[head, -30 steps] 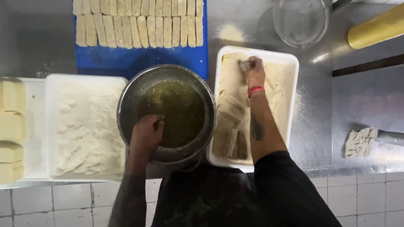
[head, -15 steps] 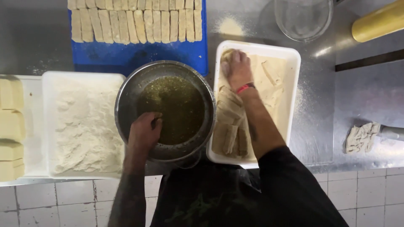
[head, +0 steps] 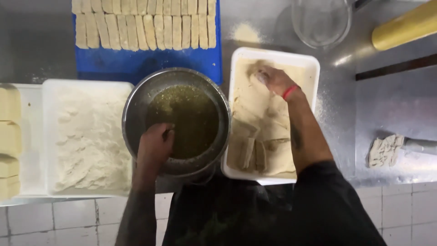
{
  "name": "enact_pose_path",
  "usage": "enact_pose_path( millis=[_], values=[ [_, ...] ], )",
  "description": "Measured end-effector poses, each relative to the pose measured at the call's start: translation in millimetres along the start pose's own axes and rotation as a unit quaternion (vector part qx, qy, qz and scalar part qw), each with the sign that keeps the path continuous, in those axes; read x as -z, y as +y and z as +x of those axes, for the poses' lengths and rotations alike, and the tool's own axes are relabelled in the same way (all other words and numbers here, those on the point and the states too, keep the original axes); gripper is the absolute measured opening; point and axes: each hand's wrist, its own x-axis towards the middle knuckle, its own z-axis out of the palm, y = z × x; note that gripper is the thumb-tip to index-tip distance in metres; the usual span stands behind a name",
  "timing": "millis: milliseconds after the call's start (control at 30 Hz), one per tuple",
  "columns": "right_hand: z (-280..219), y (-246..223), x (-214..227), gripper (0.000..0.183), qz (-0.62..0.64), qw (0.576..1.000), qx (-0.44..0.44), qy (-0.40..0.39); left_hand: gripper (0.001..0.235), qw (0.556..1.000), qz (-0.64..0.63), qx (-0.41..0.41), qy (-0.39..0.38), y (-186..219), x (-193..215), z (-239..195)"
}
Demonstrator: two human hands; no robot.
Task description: The person repeatedly picks up rectangular dough sticks, dips them into a bowl of greenish liquid batter, and then coats them in a tray of white flour. The coated dough sticks are then placed onto a blue tray. This process is repeated continuously.
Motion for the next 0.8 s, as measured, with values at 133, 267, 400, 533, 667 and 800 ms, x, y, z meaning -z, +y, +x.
enact_pose_path(
  millis=[133,267,400,533,667,800],
  values=[
    [49.5,98.1,-43.2,0.05,-0.091,0.987,0.087,0.102,0.02,1.0,-0.021,0.005,0.022,-8.7,-9.9,-3.4],
    [63.4,118.0,-87.3,0.04,-0.314,0.928,0.123,0.16,0.019,0.999,-0.015,-0.031,0.037,-1.7,-12.7,-2.4],
    [51.5,90.6,-132.5,0.063,-0.31,0.943,-0.019,0.121,0.022,0.999,-0.028,-0.023,0.024,8.3,-8.7,-0.9],
    [43.2,69.6,-124.4,0.068,-0.334,0.937,-0.024,0.098,0.023,0.999,-0.015,-0.031,0.029,5.7,-12.4,-1.7],
    [40.8,58.1,-93.7,0.062,-0.237,0.969,-0.029,0.056,0.023,0.999,-0.034,-0.041,0.012,18.4,-7.3,-4.9],
    [31.6,45.2,-68.4,0.068,-0.095,0.994,-0.05,0.003,0.025,0.998,-0.05,-0.005,0.03,16.0,-10.0,-8.4]
  ],
)
